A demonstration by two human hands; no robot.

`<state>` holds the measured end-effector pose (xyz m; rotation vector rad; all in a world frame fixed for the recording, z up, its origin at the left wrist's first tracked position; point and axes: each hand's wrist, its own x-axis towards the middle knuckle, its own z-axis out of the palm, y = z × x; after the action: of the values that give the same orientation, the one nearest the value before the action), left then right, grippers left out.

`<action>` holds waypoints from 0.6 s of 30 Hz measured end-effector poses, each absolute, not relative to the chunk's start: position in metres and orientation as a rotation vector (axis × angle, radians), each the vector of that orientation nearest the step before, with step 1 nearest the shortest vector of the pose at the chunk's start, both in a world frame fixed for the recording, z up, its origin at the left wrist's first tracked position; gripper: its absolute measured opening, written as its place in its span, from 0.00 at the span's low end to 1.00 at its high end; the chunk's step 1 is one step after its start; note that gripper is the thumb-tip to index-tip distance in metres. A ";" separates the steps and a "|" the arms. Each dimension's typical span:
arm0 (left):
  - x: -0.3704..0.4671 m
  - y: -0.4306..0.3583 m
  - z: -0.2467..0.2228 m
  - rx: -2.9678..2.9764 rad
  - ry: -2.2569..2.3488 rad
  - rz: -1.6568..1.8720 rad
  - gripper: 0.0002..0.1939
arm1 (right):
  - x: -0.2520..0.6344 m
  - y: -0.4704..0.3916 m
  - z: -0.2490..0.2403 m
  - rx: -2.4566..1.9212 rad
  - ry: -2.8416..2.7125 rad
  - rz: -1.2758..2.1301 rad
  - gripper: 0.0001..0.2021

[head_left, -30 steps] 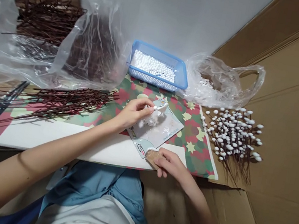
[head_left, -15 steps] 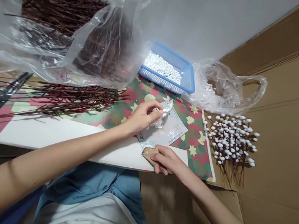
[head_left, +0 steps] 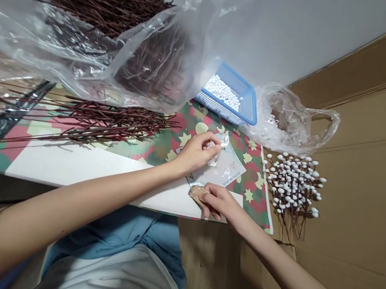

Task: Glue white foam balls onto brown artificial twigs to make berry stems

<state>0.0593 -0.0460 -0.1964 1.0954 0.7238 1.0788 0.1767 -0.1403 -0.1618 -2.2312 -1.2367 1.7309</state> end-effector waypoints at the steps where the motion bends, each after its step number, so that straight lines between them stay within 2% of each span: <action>1: 0.059 -0.046 -0.197 1.093 0.724 1.080 0.03 | 0.175 -0.140 -0.162 -2.227 -1.242 1.717 0.04; 13: 0.059 -0.042 -0.197 1.043 0.760 1.112 0.05 | 0.192 -0.141 -0.131 -1.968 -1.235 1.455 0.13; 18: 0.058 -0.042 -0.194 1.024 0.768 1.105 0.05 | 0.222 -0.135 -0.133 -2.127 -1.570 1.120 0.13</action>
<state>0.0576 -0.0420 -0.1942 1.0235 0.7685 1.1051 0.2222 -0.1351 -0.1331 -2.1266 -1.5702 1.1205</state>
